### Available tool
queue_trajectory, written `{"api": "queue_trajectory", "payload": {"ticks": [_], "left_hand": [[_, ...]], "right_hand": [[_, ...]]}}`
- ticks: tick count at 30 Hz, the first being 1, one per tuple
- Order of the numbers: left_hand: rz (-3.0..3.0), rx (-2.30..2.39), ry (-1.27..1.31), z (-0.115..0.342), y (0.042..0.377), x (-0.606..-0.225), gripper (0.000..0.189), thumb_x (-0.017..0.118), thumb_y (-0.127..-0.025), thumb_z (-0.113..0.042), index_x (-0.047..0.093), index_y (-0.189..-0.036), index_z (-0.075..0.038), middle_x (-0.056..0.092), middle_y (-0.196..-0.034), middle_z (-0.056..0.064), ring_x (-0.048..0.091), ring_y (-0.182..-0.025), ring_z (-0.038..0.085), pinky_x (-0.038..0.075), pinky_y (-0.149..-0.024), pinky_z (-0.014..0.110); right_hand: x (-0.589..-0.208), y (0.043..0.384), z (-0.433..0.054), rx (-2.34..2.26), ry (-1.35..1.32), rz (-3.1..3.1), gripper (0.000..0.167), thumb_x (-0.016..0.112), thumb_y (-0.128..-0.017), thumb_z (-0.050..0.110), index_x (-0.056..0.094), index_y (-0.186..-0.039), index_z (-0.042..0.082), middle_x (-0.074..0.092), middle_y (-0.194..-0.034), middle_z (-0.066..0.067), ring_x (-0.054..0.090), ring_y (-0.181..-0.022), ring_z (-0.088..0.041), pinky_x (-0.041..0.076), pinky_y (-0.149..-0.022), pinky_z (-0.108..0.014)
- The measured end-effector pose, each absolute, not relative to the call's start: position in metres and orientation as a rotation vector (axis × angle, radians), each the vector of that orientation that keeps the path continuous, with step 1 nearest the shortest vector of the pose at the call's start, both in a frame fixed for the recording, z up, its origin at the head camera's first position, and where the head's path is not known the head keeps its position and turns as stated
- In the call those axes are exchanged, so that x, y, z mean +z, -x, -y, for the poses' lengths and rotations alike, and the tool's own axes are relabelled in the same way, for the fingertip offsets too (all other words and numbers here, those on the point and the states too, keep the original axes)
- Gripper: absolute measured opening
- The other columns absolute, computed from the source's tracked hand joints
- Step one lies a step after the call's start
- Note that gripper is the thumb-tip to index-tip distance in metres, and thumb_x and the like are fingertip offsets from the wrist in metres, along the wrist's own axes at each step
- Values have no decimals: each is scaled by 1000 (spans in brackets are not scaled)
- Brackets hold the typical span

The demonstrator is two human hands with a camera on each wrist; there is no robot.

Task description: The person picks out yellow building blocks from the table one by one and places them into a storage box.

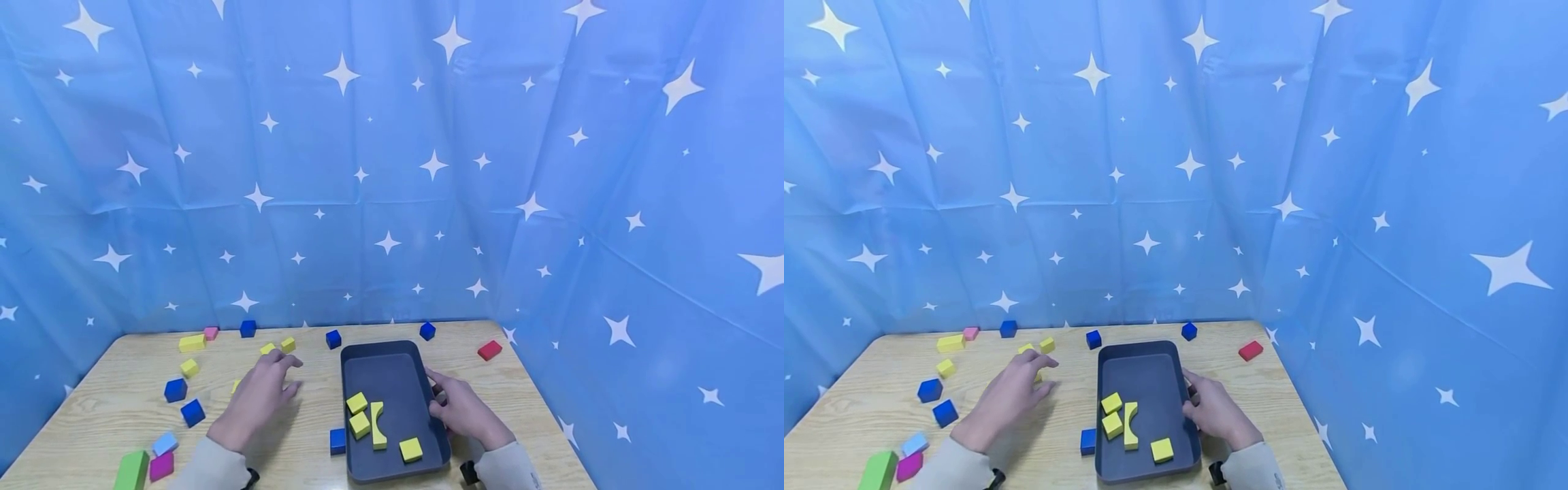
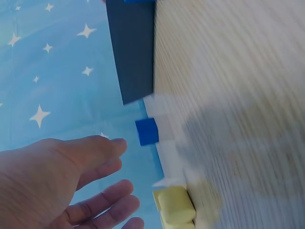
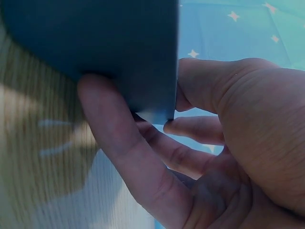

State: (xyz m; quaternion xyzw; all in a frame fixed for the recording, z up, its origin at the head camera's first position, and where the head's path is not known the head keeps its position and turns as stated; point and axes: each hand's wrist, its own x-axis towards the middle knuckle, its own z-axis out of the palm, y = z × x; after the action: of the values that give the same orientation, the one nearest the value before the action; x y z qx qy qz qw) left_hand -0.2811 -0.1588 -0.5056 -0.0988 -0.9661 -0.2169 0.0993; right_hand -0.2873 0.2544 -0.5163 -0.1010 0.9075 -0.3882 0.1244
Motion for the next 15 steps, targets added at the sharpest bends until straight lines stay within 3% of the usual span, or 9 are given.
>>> {"api": "queue_trajectory", "payload": {"ticks": [7,15], "left_hand": [[2869,-611,274,174,285,-509,34,94,-97,-10,83,-130,-7,75,-130,22,76,-115,38,71,-88,51],[2879,-613,260,182,288,-511,31,93,-97,-8,83,-126,-4,74,-123,20,75,-110,36,70,-84,50]], "right_hand": [[-516,287,-255,-1133,304,-2644,76,72,-107,1,46,-178,7,75,-133,-26,73,-84,-24,65,-61,-40],[-517,287,-255,-1122,328,-2655,76,71,-107,1,46,-178,6,76,-131,-25,73,-86,-23,64,-63,-39]]}}
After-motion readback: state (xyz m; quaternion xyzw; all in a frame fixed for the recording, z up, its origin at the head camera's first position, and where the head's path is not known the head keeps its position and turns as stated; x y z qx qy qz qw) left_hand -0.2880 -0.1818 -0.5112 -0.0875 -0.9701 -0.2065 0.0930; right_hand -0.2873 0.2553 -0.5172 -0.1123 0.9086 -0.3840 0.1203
